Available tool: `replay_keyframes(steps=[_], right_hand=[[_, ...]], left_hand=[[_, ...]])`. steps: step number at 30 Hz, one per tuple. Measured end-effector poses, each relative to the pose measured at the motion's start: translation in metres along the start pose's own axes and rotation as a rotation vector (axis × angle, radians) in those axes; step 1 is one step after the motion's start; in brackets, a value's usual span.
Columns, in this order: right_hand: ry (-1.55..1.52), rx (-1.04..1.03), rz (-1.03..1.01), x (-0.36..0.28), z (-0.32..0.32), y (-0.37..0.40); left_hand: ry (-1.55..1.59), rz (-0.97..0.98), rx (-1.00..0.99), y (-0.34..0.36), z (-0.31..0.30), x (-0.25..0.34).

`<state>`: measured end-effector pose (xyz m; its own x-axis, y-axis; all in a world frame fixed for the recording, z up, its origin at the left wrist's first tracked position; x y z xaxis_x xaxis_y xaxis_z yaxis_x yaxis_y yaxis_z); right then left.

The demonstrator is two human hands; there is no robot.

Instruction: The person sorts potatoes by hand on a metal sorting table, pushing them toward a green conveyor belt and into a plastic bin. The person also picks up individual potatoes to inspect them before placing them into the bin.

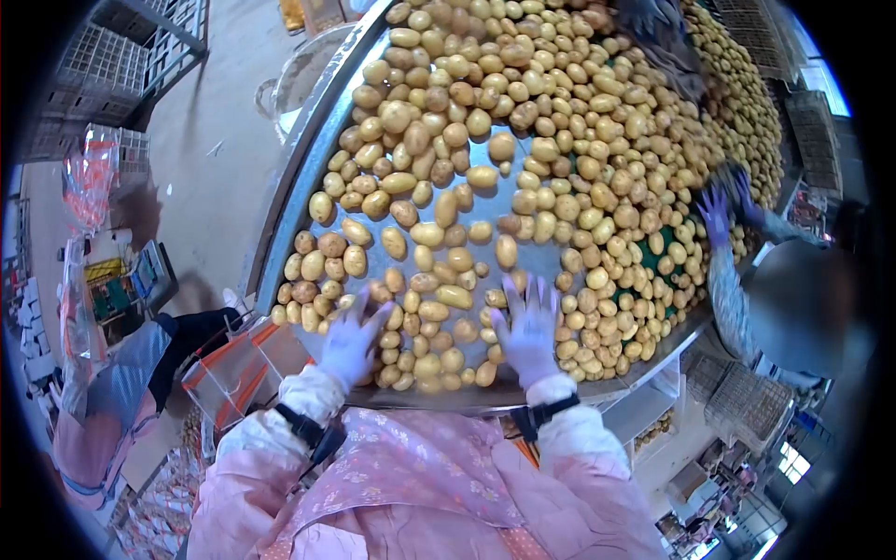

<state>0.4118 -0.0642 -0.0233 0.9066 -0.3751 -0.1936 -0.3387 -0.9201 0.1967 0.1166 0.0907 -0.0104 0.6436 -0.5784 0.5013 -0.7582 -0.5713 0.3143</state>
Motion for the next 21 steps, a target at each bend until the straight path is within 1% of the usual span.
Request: replay_keyframes(steps=[2, 4, 5, 6, 7, 8, 10, 11, 12, 13, 14, 15, 16, 17, 18, 19, 20, 21], right_hand=[[-0.045, -0.102, 0.081, -0.011, 0.014, 0.063], [-0.226, -0.097, 0.155, -0.038, 0.010, 0.096], [-0.383, -0.039, 0.181, -0.058, 0.001, 0.104], [-0.493, 0.069, 0.102, -0.080, -0.006, 0.105], [-0.602, 0.178, 0.020, -0.097, -0.009, 0.104], [-0.649, 0.110, -0.014, -0.108, -0.004, 0.098], [-0.745, -0.025, -0.072, -0.125, 0.006, 0.091], [-0.695, 0.115, -0.008, -0.117, 0.034, 0.101], [-0.672, 0.147, 0.101, -0.103, 0.044, 0.119], [-0.646, 0.177, 0.210, -0.083, 0.046, 0.142], [-0.833, 0.195, 0.413, -0.068, 0.035, 0.167], [-1.024, 0.256, 0.619, -0.055, 0.024, 0.192], [-1.075, 0.331, 0.715, -0.042, 0.019, 0.226], [-1.127, 0.417, 0.806, -0.029, 0.014, 0.260], [-0.950, 0.487, 0.769, -0.009, 0.018, 0.299], [-0.763, 0.555, 0.748, 0.011, 0.022, 0.338], [-0.703, 0.590, 0.807, 0.027, 0.016, 0.370], [-0.698, 0.587, 0.969, 0.036, 0.004, 0.397]], left_hand=[[0.088, 0.058, 0.060, 0.032, 0.022, -0.027], [0.388, -0.160, 0.099, 0.041, 0.023, -0.028], [0.542, -0.273, 0.114, 0.047, 0.023, -0.027], [0.774, -0.351, 0.067, 0.045, 0.019, -0.011], [1.002, -0.428, 0.016, 0.038, 0.011, 0.019], [1.226, -0.502, -0.040, 0.033, 0.013, 0.044], [0.863, 0.038, -0.220, 0.026, 0.038, 0.077], [0.815, 0.092, -0.345, 0.027, 0.065, 0.084], [0.764, 0.151, -0.470, 0.028, 0.085, 0.092], [0.463, 0.235, -0.618, 0.015, 0.045, 0.118], [0.153, 0.315, -0.747, -0.004, 0.001, 0.139], [0.121, 0.399, -0.460, -0.020, 0.007, 0.133], [0.097, 0.471, -0.172, -0.034, 0.020, 0.120], [0.087, 0.491, -0.013, -0.056, 0.027, 0.110], [0.077, 0.511, 0.153, -0.076, 0.031, 0.102], [-0.039, 0.519, 0.091, -0.089, 0.042, 0.093], [-0.155, 0.518, 0.034, -0.097, 0.053, 0.085], [-0.272, 0.510, -0.021, -0.103, 0.059, 0.083]])
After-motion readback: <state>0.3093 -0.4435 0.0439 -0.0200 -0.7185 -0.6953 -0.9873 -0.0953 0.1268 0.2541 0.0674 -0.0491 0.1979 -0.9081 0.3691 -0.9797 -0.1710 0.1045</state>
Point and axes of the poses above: each hand's wrist, its own y-axis away from the middle knuckle, its own z-axis out of the palm, x = y × z, the point moved 3 cm from there along -y, towards the middle knuckle, and after that the axes turned 3 degrees about -x, right-handed, at the moved point
